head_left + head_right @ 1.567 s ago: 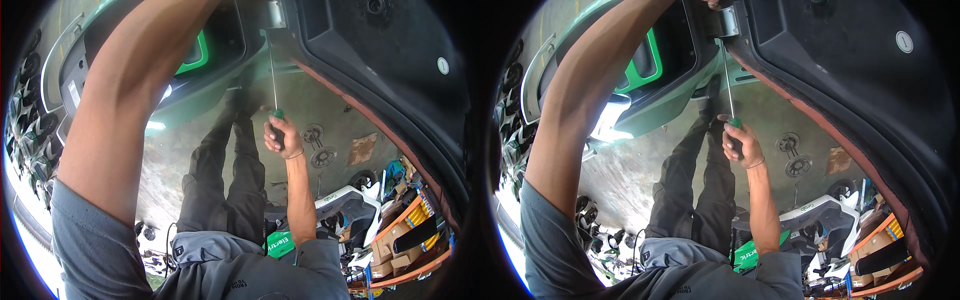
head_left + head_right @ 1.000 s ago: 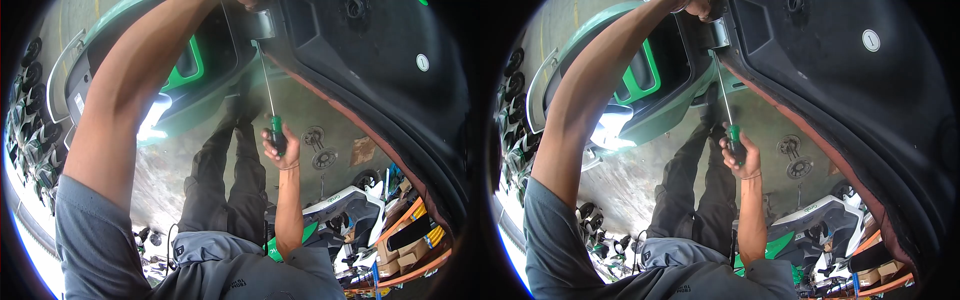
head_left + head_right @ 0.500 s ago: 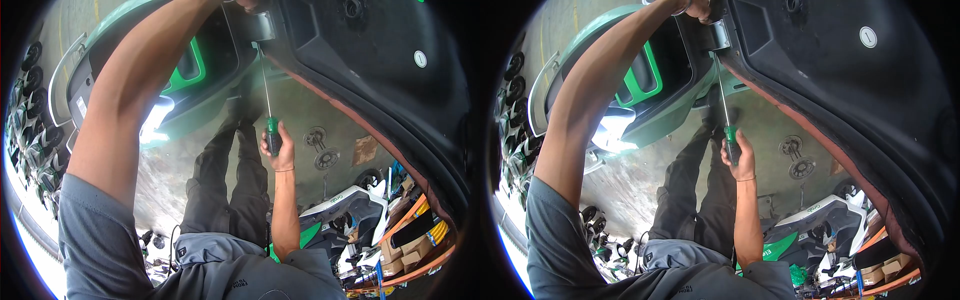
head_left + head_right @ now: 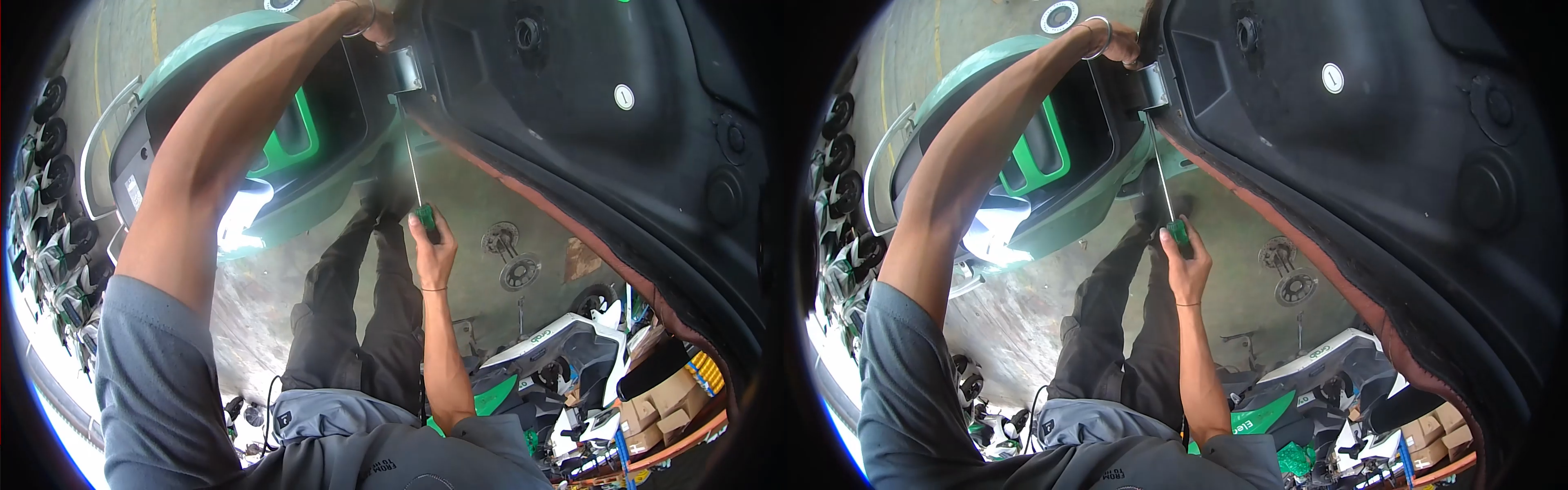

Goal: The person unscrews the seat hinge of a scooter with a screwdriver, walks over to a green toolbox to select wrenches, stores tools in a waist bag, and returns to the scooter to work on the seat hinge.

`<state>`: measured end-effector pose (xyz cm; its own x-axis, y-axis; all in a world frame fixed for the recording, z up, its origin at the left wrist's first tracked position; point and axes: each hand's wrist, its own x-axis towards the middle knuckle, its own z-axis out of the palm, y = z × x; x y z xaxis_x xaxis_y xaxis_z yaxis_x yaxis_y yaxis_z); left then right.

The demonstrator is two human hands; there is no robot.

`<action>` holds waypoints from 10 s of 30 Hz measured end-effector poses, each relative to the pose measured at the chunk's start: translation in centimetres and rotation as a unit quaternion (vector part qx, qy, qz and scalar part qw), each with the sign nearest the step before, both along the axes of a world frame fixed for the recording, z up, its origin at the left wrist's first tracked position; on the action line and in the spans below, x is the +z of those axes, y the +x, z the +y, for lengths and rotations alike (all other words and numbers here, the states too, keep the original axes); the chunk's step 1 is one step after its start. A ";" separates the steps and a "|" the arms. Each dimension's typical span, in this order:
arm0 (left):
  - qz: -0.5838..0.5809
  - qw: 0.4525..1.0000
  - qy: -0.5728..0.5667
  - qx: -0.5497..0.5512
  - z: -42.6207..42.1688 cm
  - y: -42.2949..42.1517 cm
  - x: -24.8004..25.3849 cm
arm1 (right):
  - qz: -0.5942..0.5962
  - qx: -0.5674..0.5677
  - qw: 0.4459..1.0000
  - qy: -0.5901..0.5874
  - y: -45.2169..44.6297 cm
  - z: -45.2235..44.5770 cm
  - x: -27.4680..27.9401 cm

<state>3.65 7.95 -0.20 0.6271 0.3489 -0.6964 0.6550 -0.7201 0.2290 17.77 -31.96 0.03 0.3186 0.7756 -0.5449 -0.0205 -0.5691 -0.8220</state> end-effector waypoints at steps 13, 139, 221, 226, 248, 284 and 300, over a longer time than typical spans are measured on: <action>0.021 1.000 -0.013 -0.006 0.7 0.5 -1.4 | 0.015 0.010 0.997 -0.076 1.0 -0.1 0.3; -0.310 0.721 -0.191 0.590 2.6 -4.3 -2.5 | 0.294 -0.449 0.844 0.001 -3.2 -1.9 0.3; -0.382 0.637 -0.152 0.652 18.1 -95.8 24.5 | 0.078 0.145 0.962 0.216 -83.7 54.9 25.7; -0.460 0.647 -0.268 0.546 31.4 -80.1 24.6 | -0.054 0.120 0.970 0.205 -76.2 63.5 24.5; -0.268 0.532 -0.393 0.700 58.1 -24.9 18.2 | -0.061 -0.026 0.995 0.079 -18.1 83.2 20.4; 0.181 0.554 -0.350 0.734 64.3 14.9 -9.9 | -0.439 0.265 0.839 -0.182 33.2 98.5 -56.6; 0.159 0.547 -0.333 0.751 65.6 15.7 -11.7 | -0.156 0.228 0.889 -0.365 38.5 100.3 -55.3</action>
